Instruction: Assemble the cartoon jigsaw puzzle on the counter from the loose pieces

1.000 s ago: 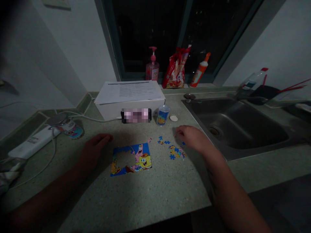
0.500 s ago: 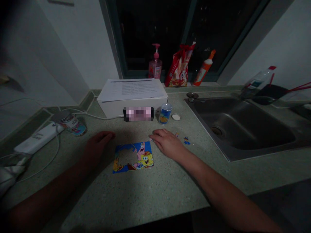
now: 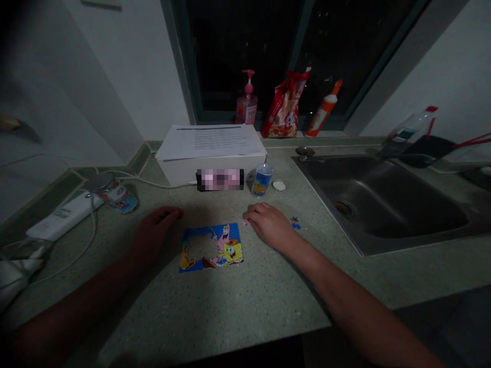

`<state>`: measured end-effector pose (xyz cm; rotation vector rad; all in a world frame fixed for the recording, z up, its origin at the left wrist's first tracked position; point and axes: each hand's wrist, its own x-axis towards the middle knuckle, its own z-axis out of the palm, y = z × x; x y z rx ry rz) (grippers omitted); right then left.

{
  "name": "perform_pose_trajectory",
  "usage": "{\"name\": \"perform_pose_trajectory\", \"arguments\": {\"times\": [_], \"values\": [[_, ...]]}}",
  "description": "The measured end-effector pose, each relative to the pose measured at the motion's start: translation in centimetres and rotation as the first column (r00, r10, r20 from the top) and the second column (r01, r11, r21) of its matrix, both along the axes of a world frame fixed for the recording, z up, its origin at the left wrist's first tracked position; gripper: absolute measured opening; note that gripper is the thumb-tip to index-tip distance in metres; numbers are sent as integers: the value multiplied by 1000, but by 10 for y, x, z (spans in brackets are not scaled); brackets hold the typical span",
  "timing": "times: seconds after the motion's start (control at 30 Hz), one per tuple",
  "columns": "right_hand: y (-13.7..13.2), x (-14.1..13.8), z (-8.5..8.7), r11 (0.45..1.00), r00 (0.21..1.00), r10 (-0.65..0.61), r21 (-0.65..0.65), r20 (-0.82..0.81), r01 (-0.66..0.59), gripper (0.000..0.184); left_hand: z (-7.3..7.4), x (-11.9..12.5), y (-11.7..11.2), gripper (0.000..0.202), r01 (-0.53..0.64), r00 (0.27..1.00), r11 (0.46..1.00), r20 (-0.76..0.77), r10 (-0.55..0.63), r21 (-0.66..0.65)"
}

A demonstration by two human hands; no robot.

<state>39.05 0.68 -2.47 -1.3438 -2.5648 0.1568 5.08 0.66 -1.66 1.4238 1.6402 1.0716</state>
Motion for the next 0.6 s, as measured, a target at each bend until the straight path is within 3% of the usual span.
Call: {"name": "perform_pose_trajectory", "arguments": {"times": [0.6], "values": [[0,4,3,999,999,-47,0,-23,47,24,-2,-2,0,34,-9,1000,1000,0,9,-3]]}}
